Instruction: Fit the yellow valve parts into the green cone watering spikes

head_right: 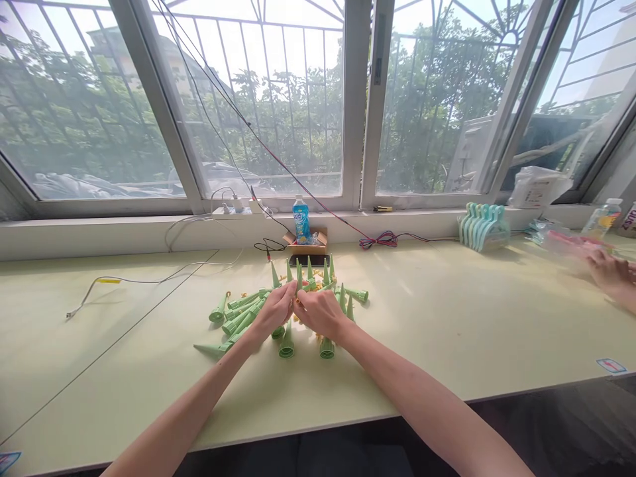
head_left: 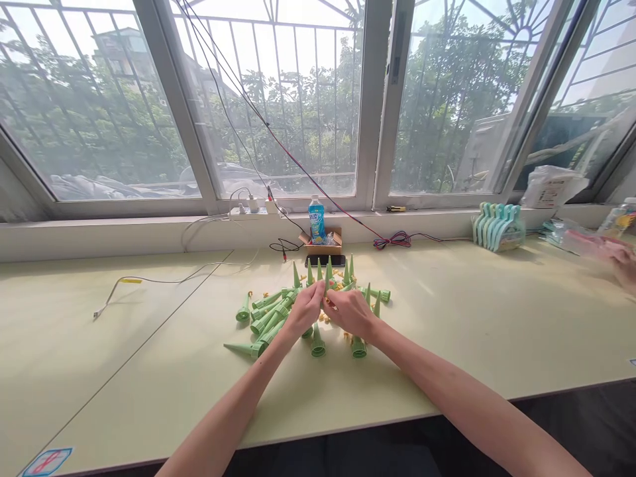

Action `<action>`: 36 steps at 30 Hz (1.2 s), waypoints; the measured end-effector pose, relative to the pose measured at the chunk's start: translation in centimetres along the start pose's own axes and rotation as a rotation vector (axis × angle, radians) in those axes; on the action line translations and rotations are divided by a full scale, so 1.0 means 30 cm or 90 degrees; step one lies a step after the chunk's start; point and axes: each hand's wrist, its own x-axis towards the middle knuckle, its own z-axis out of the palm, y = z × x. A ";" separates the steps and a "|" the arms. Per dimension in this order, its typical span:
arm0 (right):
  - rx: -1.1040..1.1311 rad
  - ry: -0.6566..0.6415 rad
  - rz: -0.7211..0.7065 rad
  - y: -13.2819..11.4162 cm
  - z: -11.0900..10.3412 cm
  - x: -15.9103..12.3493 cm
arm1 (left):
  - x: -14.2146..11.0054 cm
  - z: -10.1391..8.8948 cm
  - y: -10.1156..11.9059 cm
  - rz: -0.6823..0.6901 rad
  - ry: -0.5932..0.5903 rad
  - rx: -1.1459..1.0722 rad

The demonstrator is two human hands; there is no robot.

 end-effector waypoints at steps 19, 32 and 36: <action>-0.083 0.056 -0.060 0.008 0.000 0.003 | -0.023 0.004 0.029 -0.006 -0.010 0.005; -0.118 0.082 -0.111 0.007 0.025 0.001 | -0.030 -0.002 0.029 -0.018 -0.041 -0.034; -0.107 0.091 -0.120 0.008 0.029 0.003 | -0.031 -0.007 0.030 -0.020 -0.043 -0.030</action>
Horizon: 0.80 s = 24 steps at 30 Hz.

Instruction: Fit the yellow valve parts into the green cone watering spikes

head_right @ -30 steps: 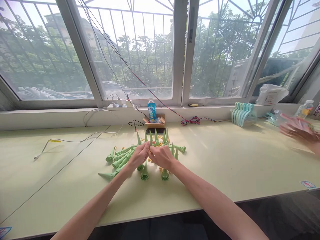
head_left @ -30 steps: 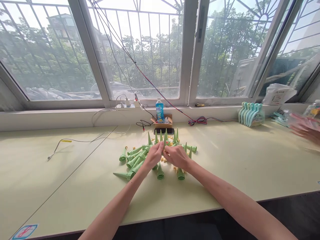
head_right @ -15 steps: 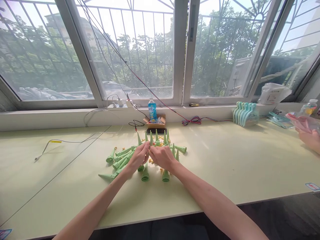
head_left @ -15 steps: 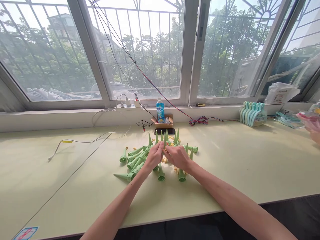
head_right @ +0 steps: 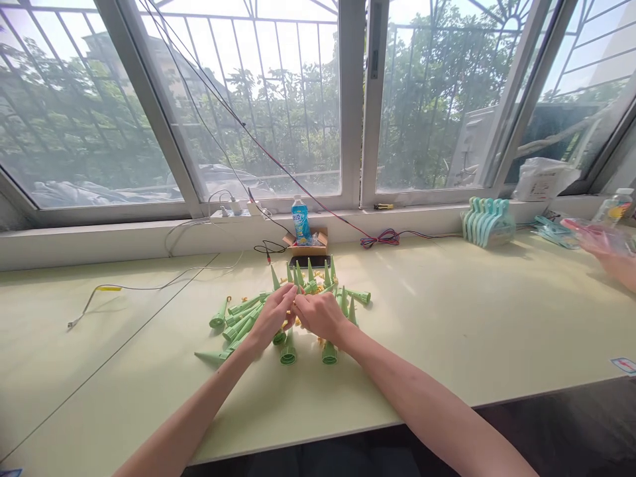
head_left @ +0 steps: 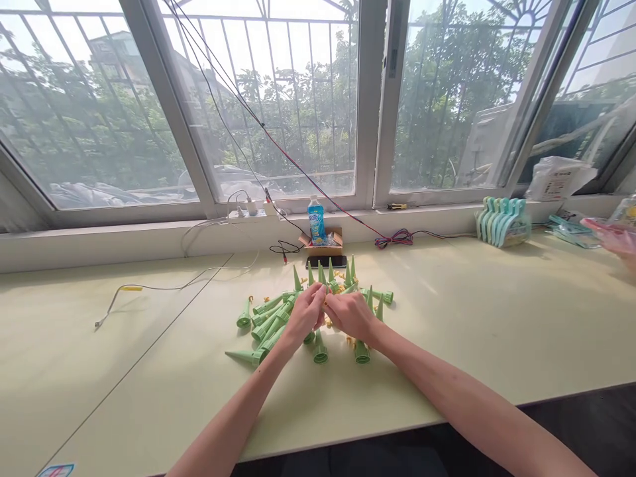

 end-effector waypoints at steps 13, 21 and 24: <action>0.011 -0.029 0.037 0.000 0.006 -0.001 | 0.000 0.008 -0.001 -0.015 0.042 -0.025; 0.033 -0.028 0.082 0.000 0.006 -0.001 | 0.005 0.013 -0.015 -0.047 0.069 -0.066; 0.040 -0.020 0.087 0.000 0.007 -0.001 | 0.006 0.014 -0.017 -0.041 0.068 -0.059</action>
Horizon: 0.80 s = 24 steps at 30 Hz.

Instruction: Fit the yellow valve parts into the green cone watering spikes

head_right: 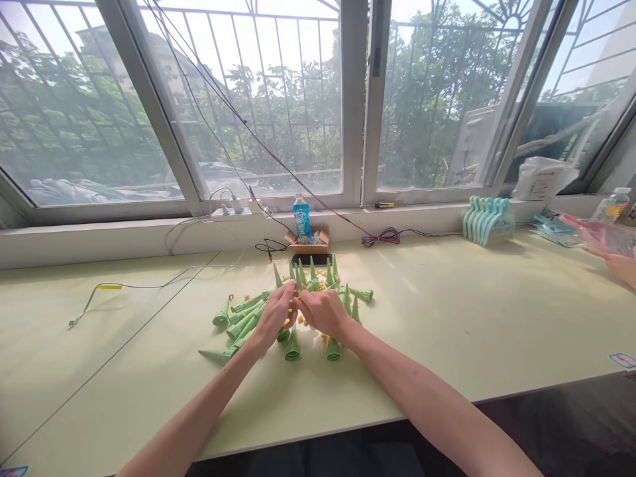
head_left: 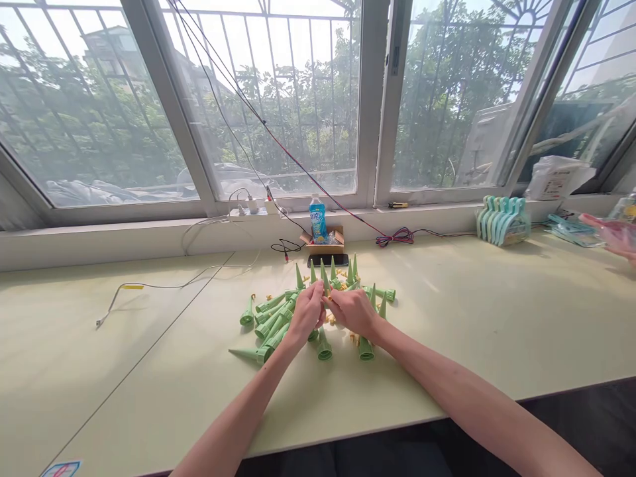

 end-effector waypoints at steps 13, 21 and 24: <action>0.016 0.005 -0.013 0.007 0.003 -0.009 | -0.004 0.007 0.020 0.014 -0.009 0.030; 0.014 -0.006 -0.010 0.006 0.001 -0.010 | -0.002 0.005 0.023 0.039 0.009 0.046; 0.021 -0.003 -0.014 0.007 -0.001 -0.010 | 0.001 0.004 0.019 0.056 0.018 0.053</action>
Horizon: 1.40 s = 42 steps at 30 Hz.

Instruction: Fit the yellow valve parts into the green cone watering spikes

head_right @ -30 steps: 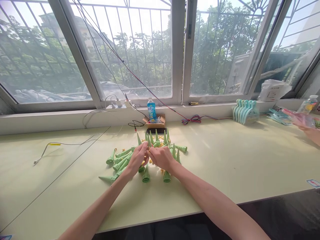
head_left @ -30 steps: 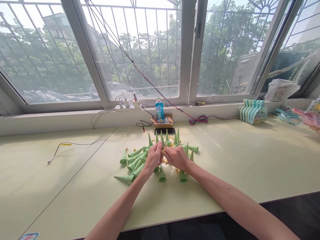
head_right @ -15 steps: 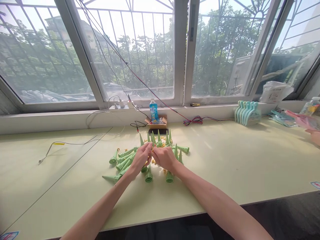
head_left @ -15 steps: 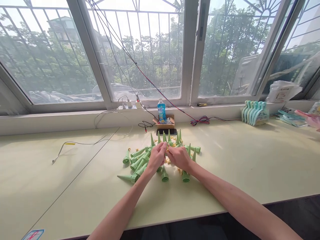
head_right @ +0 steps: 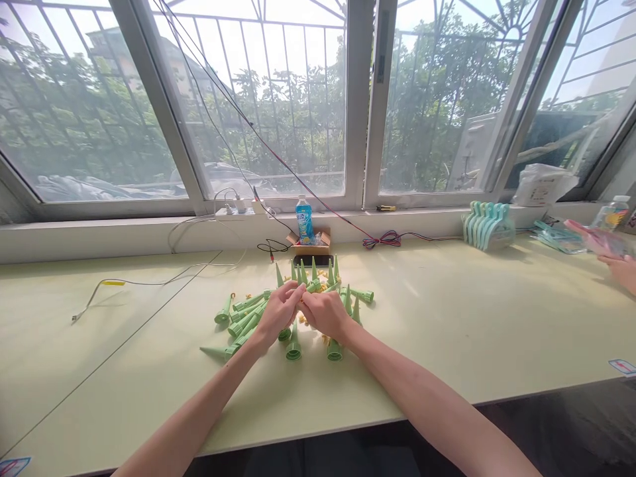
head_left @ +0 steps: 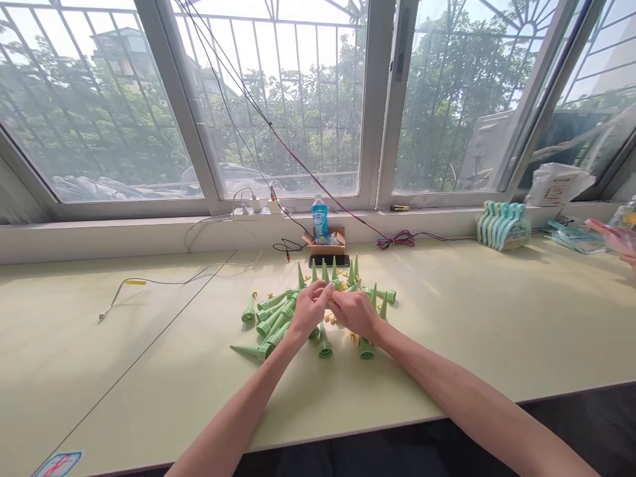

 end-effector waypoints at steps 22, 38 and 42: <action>0.083 0.026 0.087 -0.009 -0.004 -0.003 | 0.014 -0.002 -0.009 -0.052 -0.036 -0.094; 0.332 0.085 0.290 0.012 0.015 -0.005 | 0.009 0.006 0.000 -0.028 -0.039 -0.047; 0.341 0.077 0.298 0.007 0.008 -0.001 | 0.008 0.005 -0.002 -0.035 -0.039 -0.045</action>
